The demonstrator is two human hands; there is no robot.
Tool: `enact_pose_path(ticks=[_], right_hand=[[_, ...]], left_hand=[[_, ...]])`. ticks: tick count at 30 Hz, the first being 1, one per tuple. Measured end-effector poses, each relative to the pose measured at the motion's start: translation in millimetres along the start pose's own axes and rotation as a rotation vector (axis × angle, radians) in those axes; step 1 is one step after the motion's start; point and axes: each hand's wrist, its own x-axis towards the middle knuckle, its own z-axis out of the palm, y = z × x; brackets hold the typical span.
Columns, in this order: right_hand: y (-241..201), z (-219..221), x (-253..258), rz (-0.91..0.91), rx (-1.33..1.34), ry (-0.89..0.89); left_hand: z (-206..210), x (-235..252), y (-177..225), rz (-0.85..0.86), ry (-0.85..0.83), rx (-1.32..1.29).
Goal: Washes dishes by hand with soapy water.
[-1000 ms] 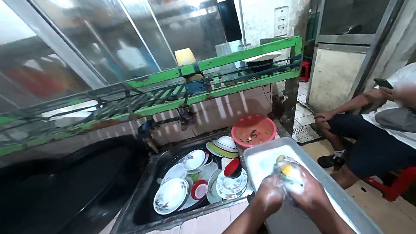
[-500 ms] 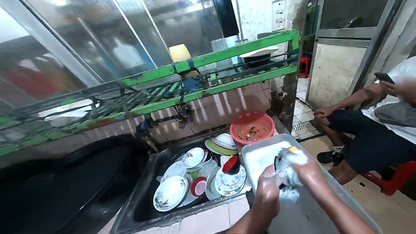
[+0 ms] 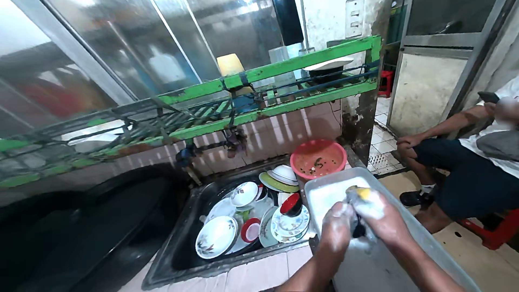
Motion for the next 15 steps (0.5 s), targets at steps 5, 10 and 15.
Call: enact_pose_path(ticks=[5,10,15], right_hand=[[-6,-11,5,0.097,0.391,0.031],[-22,-15,-10,-0.291,0.074,0.221],[-16,-10,-9,-0.047,0.111,-0.043]], left_hand=[[-4,-4,22,0.105,0.028,-0.194],[-11,11,11,-0.135,-0.110,-0.470],[-6,23,0,-0.419,0.001,-0.800]])
